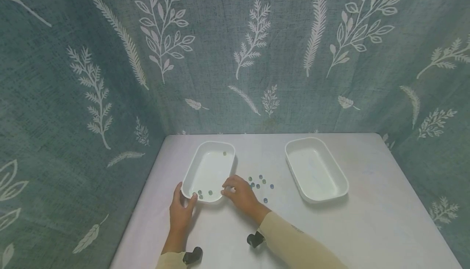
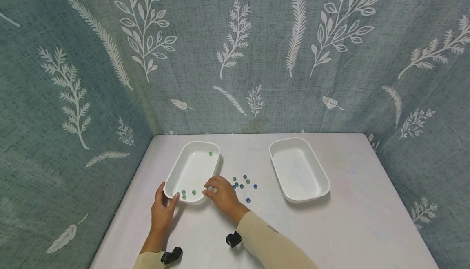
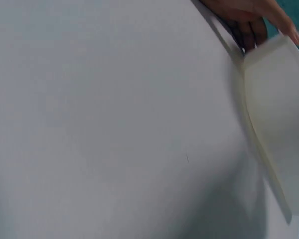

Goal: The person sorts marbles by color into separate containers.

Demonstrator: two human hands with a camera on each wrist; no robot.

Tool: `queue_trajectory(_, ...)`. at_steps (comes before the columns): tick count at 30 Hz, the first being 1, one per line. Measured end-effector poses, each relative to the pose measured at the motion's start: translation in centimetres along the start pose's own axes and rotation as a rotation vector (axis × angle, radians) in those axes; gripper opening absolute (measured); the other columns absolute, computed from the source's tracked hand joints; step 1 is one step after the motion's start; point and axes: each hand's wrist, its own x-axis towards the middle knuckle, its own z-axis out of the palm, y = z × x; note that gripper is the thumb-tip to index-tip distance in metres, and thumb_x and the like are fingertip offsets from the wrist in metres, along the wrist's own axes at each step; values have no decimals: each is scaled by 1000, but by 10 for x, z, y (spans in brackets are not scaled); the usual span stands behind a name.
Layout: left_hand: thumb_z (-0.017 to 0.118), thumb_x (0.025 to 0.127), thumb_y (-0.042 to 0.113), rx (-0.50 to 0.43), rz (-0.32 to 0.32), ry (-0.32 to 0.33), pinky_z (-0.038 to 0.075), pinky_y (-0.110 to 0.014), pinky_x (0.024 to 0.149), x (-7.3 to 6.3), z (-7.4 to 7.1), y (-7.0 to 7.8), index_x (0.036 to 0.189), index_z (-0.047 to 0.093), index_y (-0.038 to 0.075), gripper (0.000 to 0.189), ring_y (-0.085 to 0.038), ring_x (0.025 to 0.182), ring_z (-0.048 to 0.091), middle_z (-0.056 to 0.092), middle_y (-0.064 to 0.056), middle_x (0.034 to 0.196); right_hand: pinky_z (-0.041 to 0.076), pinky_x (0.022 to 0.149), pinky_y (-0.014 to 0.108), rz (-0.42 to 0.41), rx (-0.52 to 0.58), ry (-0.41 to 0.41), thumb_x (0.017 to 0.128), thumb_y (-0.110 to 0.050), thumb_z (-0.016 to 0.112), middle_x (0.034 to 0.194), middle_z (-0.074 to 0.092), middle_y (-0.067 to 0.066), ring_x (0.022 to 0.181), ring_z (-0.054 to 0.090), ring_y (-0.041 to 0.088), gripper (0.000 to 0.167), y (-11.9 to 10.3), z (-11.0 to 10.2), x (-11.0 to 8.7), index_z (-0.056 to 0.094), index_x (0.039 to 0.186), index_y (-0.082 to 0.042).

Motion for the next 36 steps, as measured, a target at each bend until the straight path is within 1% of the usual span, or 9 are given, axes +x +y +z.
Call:
queue_trajectory(2,66,90,44,-2,2,0,17,-55,115,1,0,-1,154,24,20,81,-30,143,25,32,-8,156,51,88,30,9,-8,14,92,-27,67,109,61,-15,103,56,7,19,6,-5,2,70,108,-17)
queue_trajectory(7,68,90,42,-6,-3,-7,17,-56,114,1,0,-1,154,24,20,81,-31,143,26,33,-8,155,51,87,31,56,-40,40,93,-28,66,109,63,-12,101,57,9,21,23,-20,4,69,112,-19)
queue_trajectory(12,68,90,43,-8,-5,-8,17,-56,115,1,-1,-1,154,24,20,81,-30,144,25,32,-7,156,51,84,32,97,-68,77,93,-30,67,106,63,-8,97,57,12,19,40,-34,3,68,108,-19)
queue_trajectory(20,67,90,43,3,-5,2,18,-55,115,2,2,-3,154,25,21,80,-30,143,26,33,-7,155,52,81,36,138,-42,172,90,-26,70,100,64,-7,93,58,15,16,62,-55,-3,70,103,-18)
queue_trajectory(25,67,90,42,-15,2,-6,17,-55,115,1,1,-3,154,24,21,80,-30,143,26,33,-7,155,51,85,37,214,-32,228,92,-31,68,104,64,-8,97,58,15,21,74,-67,-9,70,108,-18)
queue_trajectory(28,67,90,43,-14,12,-3,18,-55,115,1,1,-3,154,25,20,80,-30,143,26,34,-8,155,49,88,38,265,-27,240,95,-37,62,105,64,-10,99,57,13,22,81,-73,-12,69,109,-21)
queue_trajectory(31,67,90,43,-17,19,1,18,-55,115,1,0,-3,154,26,20,80,-30,143,27,34,-7,154,49,91,40,299,-7,228,98,-43,54,105,63,-9,100,58,13,29,84,-76,-16,67,113,-22)
queue_trajectory(33,67,90,43,-20,19,-2,18,-55,115,1,0,-3,154,25,20,80,-30,143,27,34,-8,154,48,95,42,312,-5,216,99,-46,50,108,63,-9,103,58,13,34,86,-78,-18,66,117,-22)
queue_trajectory(36,67,90,44,-26,15,-9,18,-56,115,1,0,-3,154,24,20,81,-31,143,27,34,-8,155,45,101,44,330,-11,198,100,-43,50,114,63,-4,112,57,17,34,87,-79,-21,64,121,-20)
